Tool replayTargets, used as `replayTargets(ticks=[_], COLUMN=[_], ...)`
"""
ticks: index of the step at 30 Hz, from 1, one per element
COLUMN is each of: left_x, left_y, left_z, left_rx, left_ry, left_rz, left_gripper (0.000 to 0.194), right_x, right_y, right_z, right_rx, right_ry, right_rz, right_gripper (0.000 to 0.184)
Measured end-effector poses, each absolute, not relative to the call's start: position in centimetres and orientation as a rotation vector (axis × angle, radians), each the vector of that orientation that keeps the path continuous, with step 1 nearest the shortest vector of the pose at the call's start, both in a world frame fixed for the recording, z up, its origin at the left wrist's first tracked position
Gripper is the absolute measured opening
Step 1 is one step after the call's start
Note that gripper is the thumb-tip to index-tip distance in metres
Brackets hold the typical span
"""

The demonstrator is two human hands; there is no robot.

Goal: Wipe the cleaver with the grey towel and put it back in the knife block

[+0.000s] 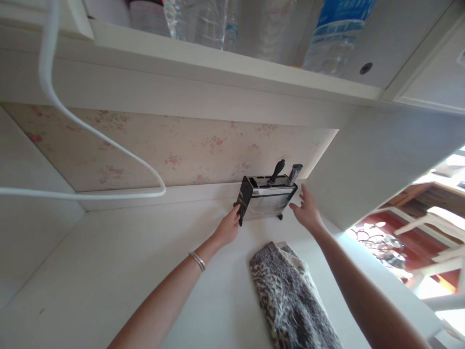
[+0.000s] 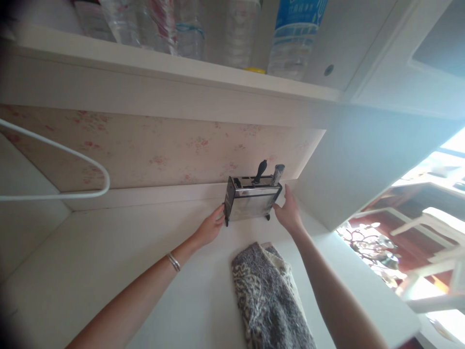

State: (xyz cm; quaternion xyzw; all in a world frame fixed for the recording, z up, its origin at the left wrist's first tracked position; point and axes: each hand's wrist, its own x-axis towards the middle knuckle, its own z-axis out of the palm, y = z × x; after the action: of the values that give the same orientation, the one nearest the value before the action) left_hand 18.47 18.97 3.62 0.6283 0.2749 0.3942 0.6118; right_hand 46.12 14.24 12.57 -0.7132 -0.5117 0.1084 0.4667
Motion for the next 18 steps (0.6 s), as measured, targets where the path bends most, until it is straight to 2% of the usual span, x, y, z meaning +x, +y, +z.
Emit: replayTargets(ticks=[3,5,7,11,14,18], left_x=[13.5,9.5,5.6,-0.4,-3.1,-5.1], left_y=[15.2,12.1,8.8,2.8,-0.1,-1.4], left_z=[4.0,4.2,4.2,3.0,1.8,1.0], left_rx=[1.435,1.439,1.56,1.661,1.493,1.274], left_ry=[0.809,0.901,1.037,1.365,1.522,1.494], left_rz=[0.825,0.801,0.752,0.607,0.632,0.738], left_gripper=[0.055,0.041,0.034,0.036,0.033,0.027], right_x=[42.6,39.6,36.9,34.4,35.4,39.3], right_y=[8.5,3.8,-0.5,-5.4,-5.8,-4.8], right_z=[11.3,9.3,6.7,2.1,0.8,0.8], right_rx=[-1.823,-1.835,-1.934,-2.175,-2.264,-2.359], right_ry=[-1.518,-1.729,-1.888,-1.96,-1.945,-1.898], right_rz=[0.037,0.02,0.052,0.154,0.122,0.015], right_gripper=[0.055,0.045,0.044,0.055,0.058,0.058])
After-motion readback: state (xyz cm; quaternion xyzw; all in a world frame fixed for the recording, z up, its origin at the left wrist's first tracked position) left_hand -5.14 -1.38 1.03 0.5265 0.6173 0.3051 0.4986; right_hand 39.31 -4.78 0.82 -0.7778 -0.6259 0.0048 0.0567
